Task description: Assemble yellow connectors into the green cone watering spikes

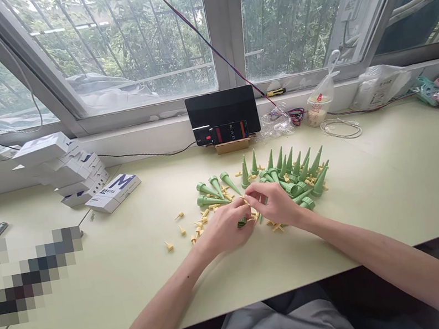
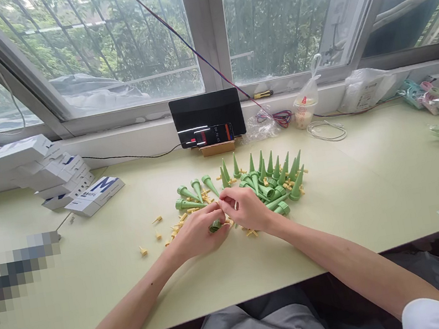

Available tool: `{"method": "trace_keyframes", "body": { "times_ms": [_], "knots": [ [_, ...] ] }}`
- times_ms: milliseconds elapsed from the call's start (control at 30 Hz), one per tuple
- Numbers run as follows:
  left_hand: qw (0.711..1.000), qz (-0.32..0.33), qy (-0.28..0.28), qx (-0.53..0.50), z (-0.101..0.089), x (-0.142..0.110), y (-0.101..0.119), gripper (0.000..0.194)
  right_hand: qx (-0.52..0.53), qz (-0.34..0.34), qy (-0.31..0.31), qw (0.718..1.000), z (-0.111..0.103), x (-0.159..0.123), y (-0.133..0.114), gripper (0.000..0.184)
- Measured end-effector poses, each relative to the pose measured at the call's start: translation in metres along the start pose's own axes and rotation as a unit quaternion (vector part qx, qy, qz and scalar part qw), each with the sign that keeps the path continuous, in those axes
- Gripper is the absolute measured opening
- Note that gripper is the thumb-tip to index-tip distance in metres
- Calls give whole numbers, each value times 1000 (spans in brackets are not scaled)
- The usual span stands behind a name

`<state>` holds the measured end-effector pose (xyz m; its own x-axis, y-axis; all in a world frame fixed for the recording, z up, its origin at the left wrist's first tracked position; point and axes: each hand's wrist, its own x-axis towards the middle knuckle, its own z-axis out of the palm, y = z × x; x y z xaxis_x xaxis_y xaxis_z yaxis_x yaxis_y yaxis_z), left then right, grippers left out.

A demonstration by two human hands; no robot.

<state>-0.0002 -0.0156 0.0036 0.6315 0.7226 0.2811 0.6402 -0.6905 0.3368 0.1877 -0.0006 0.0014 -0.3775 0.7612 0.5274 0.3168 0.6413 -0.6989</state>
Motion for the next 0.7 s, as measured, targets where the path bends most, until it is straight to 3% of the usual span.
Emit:
{"method": "trace_keyframes", "body": {
  "times_ms": [700],
  "knots": [
    [999,16,-15,33,-2,1,2,11,1,13,-23,1000,0,0,2,13]
  ]
}}
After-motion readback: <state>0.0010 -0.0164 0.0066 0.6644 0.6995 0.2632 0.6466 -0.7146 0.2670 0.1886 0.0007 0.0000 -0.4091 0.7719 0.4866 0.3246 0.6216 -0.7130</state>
